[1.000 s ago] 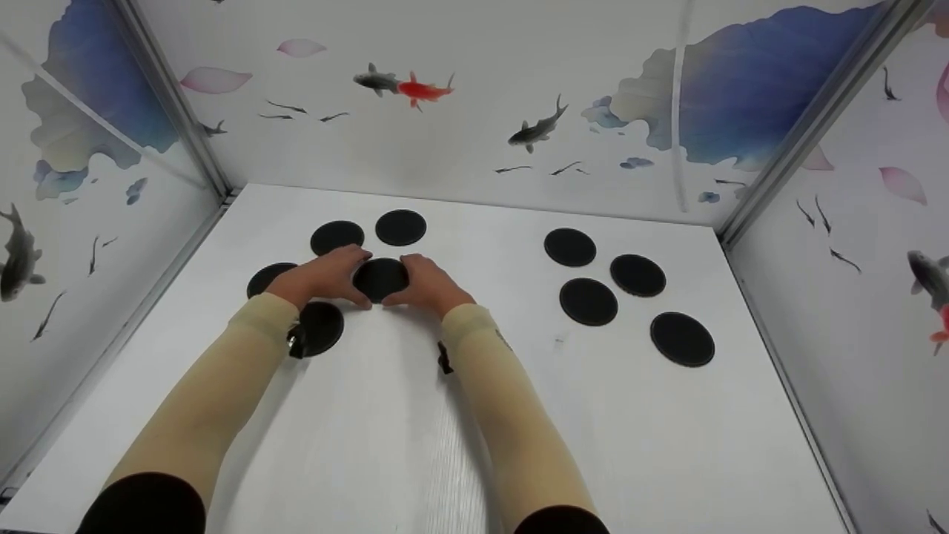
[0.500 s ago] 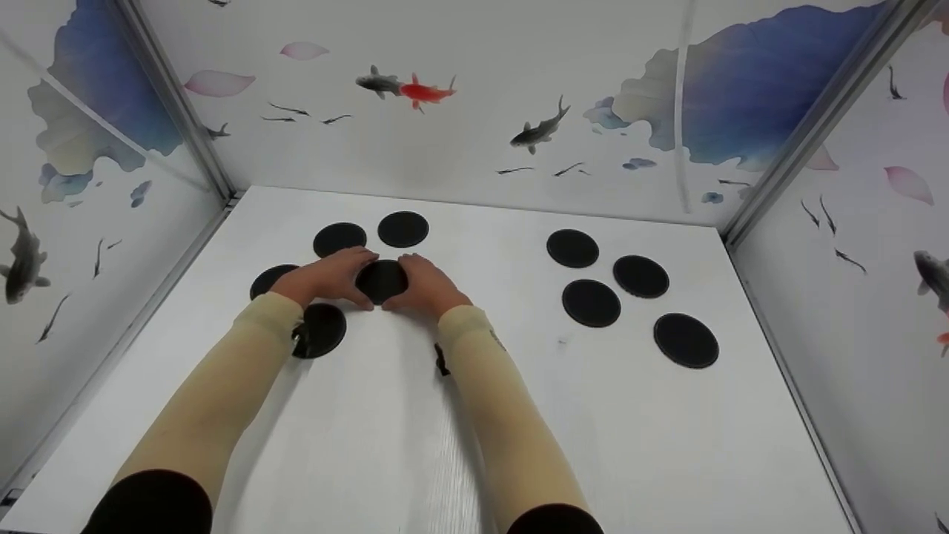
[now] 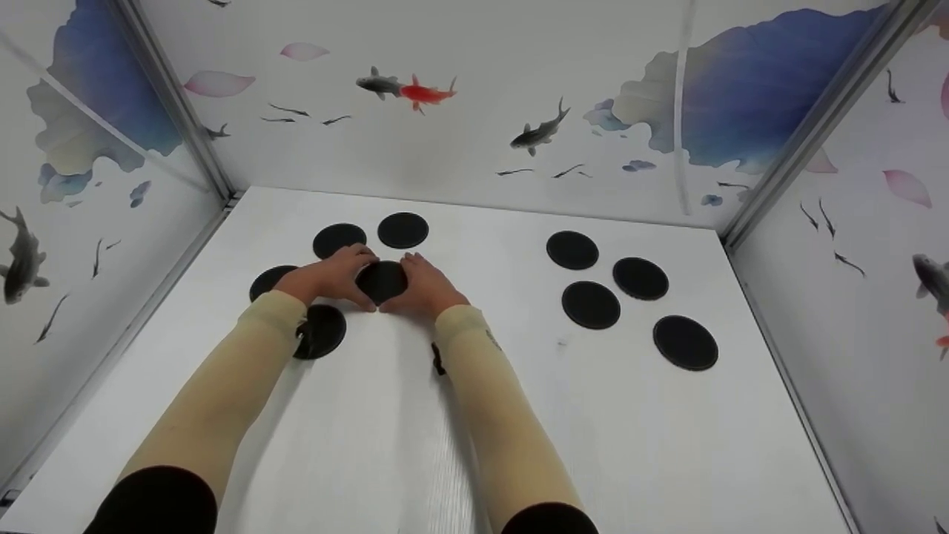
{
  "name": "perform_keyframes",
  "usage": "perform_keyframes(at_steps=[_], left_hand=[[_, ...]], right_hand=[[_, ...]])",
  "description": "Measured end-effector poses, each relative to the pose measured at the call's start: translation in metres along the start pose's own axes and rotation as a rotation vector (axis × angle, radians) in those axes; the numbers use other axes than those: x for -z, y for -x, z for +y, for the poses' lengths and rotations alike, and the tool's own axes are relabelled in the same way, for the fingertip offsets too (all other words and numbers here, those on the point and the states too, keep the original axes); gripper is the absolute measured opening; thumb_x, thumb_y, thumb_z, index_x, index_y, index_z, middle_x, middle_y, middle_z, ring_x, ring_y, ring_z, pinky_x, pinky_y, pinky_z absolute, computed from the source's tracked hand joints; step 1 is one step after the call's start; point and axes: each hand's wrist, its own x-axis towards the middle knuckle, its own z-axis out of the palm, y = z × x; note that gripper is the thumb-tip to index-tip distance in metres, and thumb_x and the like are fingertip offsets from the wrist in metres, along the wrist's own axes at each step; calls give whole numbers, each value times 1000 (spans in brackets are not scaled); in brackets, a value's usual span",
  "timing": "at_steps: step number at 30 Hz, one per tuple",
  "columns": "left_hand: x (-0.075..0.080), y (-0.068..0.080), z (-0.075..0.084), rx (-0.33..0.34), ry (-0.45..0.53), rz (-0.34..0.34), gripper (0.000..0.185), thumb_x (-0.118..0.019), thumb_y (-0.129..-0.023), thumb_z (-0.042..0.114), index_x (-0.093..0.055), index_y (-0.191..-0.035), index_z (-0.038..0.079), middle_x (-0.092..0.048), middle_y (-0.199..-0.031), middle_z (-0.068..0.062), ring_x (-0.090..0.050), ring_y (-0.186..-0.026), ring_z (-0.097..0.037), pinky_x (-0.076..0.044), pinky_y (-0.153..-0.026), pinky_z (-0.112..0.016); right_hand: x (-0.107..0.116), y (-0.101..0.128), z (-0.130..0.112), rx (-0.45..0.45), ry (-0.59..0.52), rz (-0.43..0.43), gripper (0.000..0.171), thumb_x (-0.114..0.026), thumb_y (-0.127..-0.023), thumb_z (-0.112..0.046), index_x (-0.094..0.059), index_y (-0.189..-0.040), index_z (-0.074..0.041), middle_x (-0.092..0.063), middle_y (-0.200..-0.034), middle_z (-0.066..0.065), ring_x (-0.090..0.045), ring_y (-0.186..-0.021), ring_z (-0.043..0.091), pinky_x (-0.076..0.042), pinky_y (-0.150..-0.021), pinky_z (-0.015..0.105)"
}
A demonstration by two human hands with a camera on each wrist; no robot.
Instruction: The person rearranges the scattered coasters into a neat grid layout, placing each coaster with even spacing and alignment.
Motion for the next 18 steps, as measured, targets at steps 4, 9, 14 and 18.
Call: perform_keyframes(at_steps=[4,9,14,18], left_hand=[[3,-2,3,-7,-16,-1,95,-101,-80,45,-59,-156,7,-49,-154,-12,-47,-139,-31,-50,-116,-54],[3,-5,5,19,-22,-24,92,-100,-81,45,-58,-154,8,-49,-149,-13,-48,-136,-31,-50,-115,-53],[-1,-9,5,46,-5,-33,88,-100,-79,46,-60,-148,9,-51,-145,-13,-50,-133,-30,-52,-113,-54],[-4,-11,4,48,-3,-37,86,-101,-78,45,-61,-144,7,-52,-139,-13,-51,-129,-30,-52,-112,-51]], right_hand=[[0,-2,2,-2,-15,10,110,-92,-90,-50,-34,-174,-9,-25,-183,7,-16,-170,25,-18,-136,43],[-1,-3,5,20,-33,26,113,-93,-88,-51,-34,-173,-7,-26,-182,8,-18,-170,26,-20,-135,41],[-3,-3,6,60,-59,39,111,-94,-87,-48,-35,-171,-5,-31,-180,13,-25,-167,29,-23,-135,42],[-3,-4,6,84,-81,41,108,-94,-87,-43,-37,-169,-3,-37,-176,15,-32,-164,29,-26,-133,42]])
